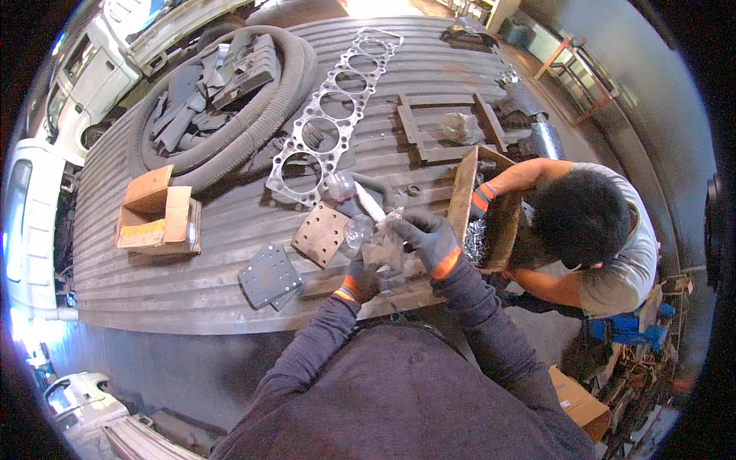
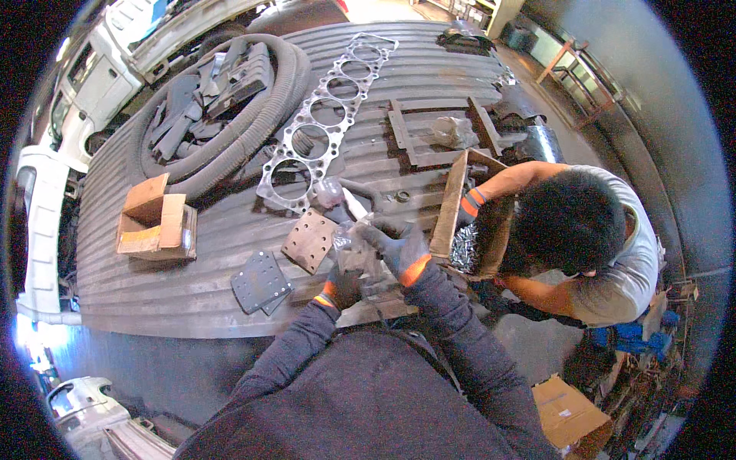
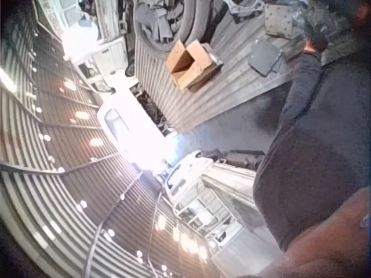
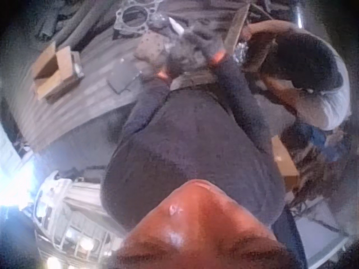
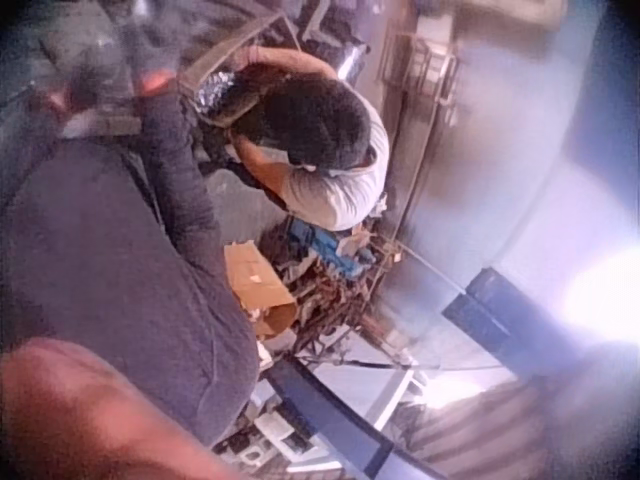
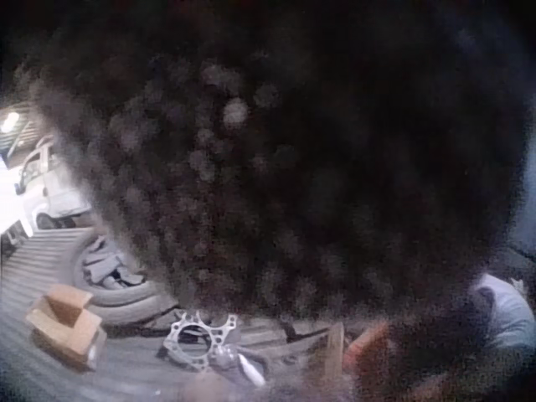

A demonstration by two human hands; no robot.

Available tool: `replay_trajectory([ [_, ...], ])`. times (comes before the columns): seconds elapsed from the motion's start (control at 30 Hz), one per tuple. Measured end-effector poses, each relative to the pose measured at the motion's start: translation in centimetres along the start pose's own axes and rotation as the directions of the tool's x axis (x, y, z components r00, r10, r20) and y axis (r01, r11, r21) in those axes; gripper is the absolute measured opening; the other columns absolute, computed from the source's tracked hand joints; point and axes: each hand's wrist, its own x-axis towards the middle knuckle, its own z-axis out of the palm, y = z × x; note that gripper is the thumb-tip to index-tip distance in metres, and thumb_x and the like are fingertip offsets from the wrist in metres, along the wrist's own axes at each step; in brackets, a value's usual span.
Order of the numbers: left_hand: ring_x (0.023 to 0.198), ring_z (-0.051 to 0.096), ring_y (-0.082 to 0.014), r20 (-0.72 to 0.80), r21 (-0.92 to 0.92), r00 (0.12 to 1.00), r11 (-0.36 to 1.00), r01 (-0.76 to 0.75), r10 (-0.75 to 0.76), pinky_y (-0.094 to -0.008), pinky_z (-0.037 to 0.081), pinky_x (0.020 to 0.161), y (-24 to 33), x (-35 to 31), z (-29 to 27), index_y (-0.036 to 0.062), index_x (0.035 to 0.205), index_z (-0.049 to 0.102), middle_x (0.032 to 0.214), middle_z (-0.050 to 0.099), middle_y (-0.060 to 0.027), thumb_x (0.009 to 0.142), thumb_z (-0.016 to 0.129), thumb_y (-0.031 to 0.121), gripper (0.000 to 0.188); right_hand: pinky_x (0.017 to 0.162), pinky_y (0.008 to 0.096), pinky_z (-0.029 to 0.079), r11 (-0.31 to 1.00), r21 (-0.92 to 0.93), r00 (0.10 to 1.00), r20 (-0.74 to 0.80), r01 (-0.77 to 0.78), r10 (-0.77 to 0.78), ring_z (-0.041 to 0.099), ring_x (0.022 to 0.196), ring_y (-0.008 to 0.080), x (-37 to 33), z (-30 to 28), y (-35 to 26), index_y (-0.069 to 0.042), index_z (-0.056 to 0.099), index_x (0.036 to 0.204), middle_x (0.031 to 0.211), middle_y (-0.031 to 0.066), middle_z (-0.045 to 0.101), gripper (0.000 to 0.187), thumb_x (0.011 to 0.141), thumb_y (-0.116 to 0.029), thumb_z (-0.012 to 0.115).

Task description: The person assembles metal brake components by inserting small fasteners into pre-drilled holes on a perforated metal plate. They repeatedly pick fasteners from a cardboard box and place them into the plate while another person works nearby.

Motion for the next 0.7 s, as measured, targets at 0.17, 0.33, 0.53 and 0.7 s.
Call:
replay_trajectory([
  [0.17,0.118,0.062,-0.0348,0.147,-0.952,0.964,0.232,0.199,-0.221,-0.0537,0.050,0.101,12.7,1.7,0.8,0.0010,0.142,0.047,0.136,0.058,-0.0195,0.098,0.049,0.048,0.065,0.076,0.0295,0.051,0.956,0.224,0.980,0.015,0.192,-0.200,0.062,0.085,0.0122,0.8,-2.8,4.3,0.001,0.069,0.111,0.094,0.0050,0.069,0.041,0.100,-0.038,0.060],
  [0.33,0.101,0.068,-0.0309,-0.080,-0.867,0.822,0.447,0.222,-0.564,-0.0383,0.056,0.090,18.0,1.0,-0.5,0.0001,0.127,0.058,0.120,0.067,-0.0159,0.098,0.054,0.041,0.050,0.101,0.0461,0.051,0.246,0.963,0.994,0.113,-0.112,0.011,0.064,0.111,0.0286,3.7,-3.3,17.2,-0.002,0.055,0.132,0.122,0.0157,0.065,0.051,0.105,-0.044,0.045],
  [0.53,0.105,0.063,-0.0205,-0.513,-0.094,0.742,0.888,0.450,-0.431,-0.0348,0.049,0.092,16.0,-0.2,-0.1,-0.0017,0.123,0.064,0.115,0.068,-0.0090,0.097,0.058,0.031,0.042,0.089,0.0413,0.058,0.864,0.494,0.982,0.097,0.092,-0.160,0.070,0.100,0.0298,1.9,4.8,27.0,0.001,0.061,0.123,0.115,0.0155,0.070,0.036,0.102,-0.026,0.049],
  [0.7,0.097,0.066,-0.0385,-0.617,0.409,0.739,0.693,0.594,-0.270,-0.0425,0.048,0.089,16.9,-0.7,-0.1,-0.0043,0.117,0.066,0.105,0.070,-0.0255,0.098,0.055,0.044,0.053,0.092,0.0435,0.057,-0.069,0.946,0.942,0.322,-0.317,0.098,0.070,0.101,0.0321,1.7,8.6,26.8,0.002,0.063,0.120,0.114,0.0168,0.070,0.039,0.102,-0.029,0.048],
])
